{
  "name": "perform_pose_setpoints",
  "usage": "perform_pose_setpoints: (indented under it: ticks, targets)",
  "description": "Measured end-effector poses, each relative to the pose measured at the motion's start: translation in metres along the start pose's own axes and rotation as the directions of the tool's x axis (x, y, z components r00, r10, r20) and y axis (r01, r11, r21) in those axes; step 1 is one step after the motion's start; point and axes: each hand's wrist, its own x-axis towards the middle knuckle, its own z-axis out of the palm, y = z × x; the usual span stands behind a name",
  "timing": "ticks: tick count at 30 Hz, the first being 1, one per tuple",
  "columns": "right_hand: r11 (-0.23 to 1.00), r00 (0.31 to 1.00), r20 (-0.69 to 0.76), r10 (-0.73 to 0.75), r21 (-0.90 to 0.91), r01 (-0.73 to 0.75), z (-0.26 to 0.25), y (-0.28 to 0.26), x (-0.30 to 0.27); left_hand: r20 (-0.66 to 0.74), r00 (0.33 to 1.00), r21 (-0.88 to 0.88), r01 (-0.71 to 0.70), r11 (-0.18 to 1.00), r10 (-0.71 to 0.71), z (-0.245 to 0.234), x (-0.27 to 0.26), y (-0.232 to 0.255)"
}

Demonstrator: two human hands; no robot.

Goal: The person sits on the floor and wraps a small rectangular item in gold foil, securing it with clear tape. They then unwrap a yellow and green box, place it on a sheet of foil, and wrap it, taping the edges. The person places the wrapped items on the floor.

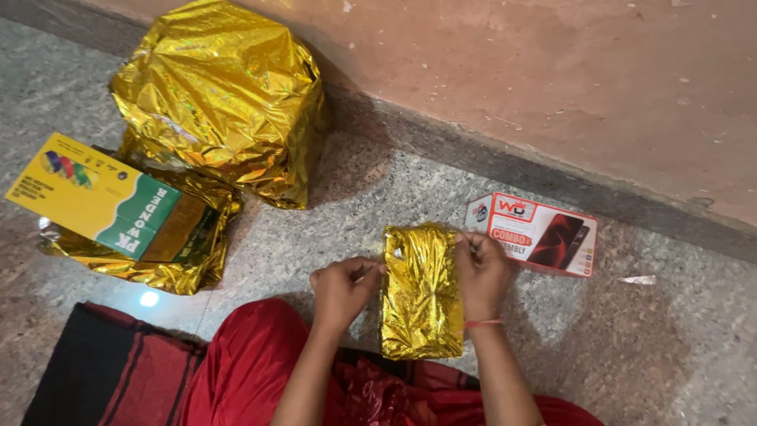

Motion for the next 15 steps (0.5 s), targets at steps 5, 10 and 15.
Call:
perform_pose_setpoints:
  ticks: [5, 10, 15]
  targets:
    - [0.98, 0.989, 0.143, -0.024, 0.197, -0.005, 0.0, -0.006, -0.018, 0.02, 0.989, -0.218, -0.139, 0.966, 0.147, 0.008, 0.003, -0.001]
    - [0.923, 0.943, 0.328, -0.06, 0.378, -0.073, 0.003, -0.011, -0.043, 0.068, 0.978, -0.278, -0.172, 0.945, 0.198, 0.009, 0.001, -0.004]
    - [0.965, 0.967, 0.253, -0.013, 0.256, -0.054, 0.009, -0.011, -0.041, 0.09, 0.968, -0.248, -0.208, 0.946, 0.236, 0.01, 0.002, 0.0]
